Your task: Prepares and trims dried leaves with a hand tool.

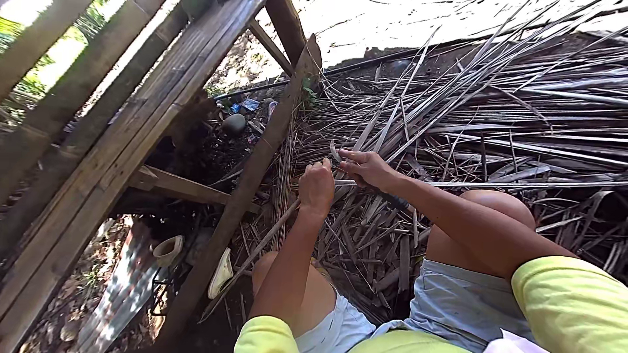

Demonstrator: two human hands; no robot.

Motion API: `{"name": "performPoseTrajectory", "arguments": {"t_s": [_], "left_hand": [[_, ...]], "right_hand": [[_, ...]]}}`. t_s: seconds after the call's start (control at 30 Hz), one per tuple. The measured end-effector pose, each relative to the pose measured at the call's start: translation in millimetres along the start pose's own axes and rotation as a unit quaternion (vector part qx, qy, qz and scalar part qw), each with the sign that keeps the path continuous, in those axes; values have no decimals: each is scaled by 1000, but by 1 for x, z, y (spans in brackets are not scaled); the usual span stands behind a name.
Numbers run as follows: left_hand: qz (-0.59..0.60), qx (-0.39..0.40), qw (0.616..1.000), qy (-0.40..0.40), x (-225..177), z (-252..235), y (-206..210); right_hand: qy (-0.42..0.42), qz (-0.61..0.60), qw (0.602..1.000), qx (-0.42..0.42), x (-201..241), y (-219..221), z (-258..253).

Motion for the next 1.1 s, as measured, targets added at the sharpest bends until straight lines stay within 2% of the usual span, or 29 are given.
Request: {"name": "performPoseTrajectory", "arguments": {"t_s": [0.17,0.33,0.4,0.47,0.53,0.6,0.67,0.73,1.0,1.1], "left_hand": [[-15,-49,998,20,-4,6,-5],[-1,-85,993,78,2,25,-15],[14,-80,995,64,8,26,-18],[57,-62,996,26,13,25,-22],[109,-28,994,-11,18,19,-22],[162,19,985,-45,22,7,-17],[217,38,974,-54,25,-2,-10],[262,55,962,-56,25,-6,-10],[336,64,940,-18,35,3,-22],[357,65,932,-12,43,5,-24]], "right_hand": [[10,-79,995,-62,8,-17,-7],[23,-172,969,-178,12,-75,-25],[19,-183,950,-251,11,-96,-31],[11,-173,942,-288,13,-102,-27],[-5,-141,957,-252,19,-82,-17],[-4,-86,984,-156,20,-46,-3],[-4,-49,997,-62,11,-16,3],[-13,-46,999,-20,3,-4,4],[18,-162,979,-126,21,-56,-2],[16,-187,961,-204,22,-87,-7]]}}
Point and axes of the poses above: each hand's wrist, its own z-axis away from the middle knuckle, its own y-axis out of the palm, x = y × z, the point moved 1 cm from there along -z, towards the middle knuckle, and after that the axes turned 8 degrees about y, right-handed, at the moved point
